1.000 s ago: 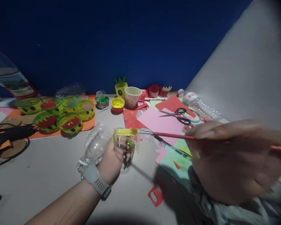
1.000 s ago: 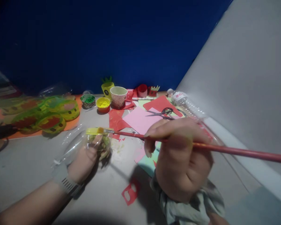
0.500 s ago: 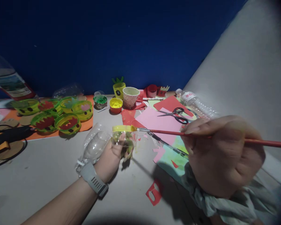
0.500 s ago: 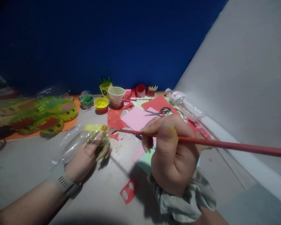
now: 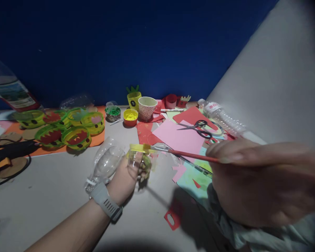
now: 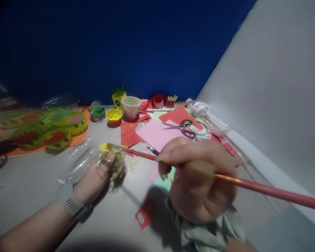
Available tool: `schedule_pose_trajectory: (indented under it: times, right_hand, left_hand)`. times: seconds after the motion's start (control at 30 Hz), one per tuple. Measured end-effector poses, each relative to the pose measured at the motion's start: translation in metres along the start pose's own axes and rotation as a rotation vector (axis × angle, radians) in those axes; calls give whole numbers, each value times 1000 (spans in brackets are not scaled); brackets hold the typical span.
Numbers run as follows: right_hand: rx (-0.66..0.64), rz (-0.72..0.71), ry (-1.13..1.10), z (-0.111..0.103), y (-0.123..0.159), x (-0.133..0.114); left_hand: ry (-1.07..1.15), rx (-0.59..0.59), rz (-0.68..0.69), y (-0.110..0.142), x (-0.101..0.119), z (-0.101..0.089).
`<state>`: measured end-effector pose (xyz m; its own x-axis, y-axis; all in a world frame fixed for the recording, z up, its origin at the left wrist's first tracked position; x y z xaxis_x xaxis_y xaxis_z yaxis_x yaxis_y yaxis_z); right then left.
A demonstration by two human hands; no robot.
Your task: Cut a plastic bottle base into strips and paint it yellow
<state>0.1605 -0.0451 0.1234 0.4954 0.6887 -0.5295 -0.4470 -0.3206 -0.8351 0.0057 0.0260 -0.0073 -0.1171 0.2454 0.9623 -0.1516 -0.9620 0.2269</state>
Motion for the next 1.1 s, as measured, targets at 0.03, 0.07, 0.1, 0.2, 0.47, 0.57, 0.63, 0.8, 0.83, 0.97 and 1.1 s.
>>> schedule_pose_trajectory:
  times: [0.03,0.07,0.1,0.2,0.47,0.57,0.63,0.8,0.83,0.97,1.1]
  right_hand:
    - [0,42,-11,0,1,1]
    - [33,89,-31,-1,1,2]
    - [85,127,-40,-1,0,2]
    - [230,164,12,-1,-2,-1]
    - [214,34,14,-3,-7,17]
    - [77,149,97,2,-8,32]
    - [-53,267,168,12,-6,42]
    - [-389,418,294,58,-1,63]
    - [-421,407,310,69,-3,67]
    - [-499,290,402,114,-13,90]
    - [-578,132,506,148,-15,107]
  left_hand:
    - [-18,-2,-4,0,0,0]
    - [-36,-2,-7,0,0,0]
    - [-49,3,-11,0,0,-1]
    - [-42,34,-6,0,4,-2]
    - [64,33,-41,-1,1,-1]
    - [97,8,13,-1,3,-1]
    - [102,7,20,-1,4,-3]
    - [67,-13,29,-5,0,-11]
    - [69,-15,35,-6,-1,-13]
    - [81,-14,66,-9,-9,-15]
    - [69,-12,80,-9,-14,-17]
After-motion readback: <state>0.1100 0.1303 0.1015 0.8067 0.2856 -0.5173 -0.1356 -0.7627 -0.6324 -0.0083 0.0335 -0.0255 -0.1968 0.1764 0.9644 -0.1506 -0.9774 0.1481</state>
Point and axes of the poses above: each hand's wrist, its own y-axis away from the middle knuckle, its own z-axis out of the palm, x = y × z, the point moved 5 cm from there along -y, towards the middle knuckle, and after that the axes turned 12 degrees about x, right-handed, at the moved point
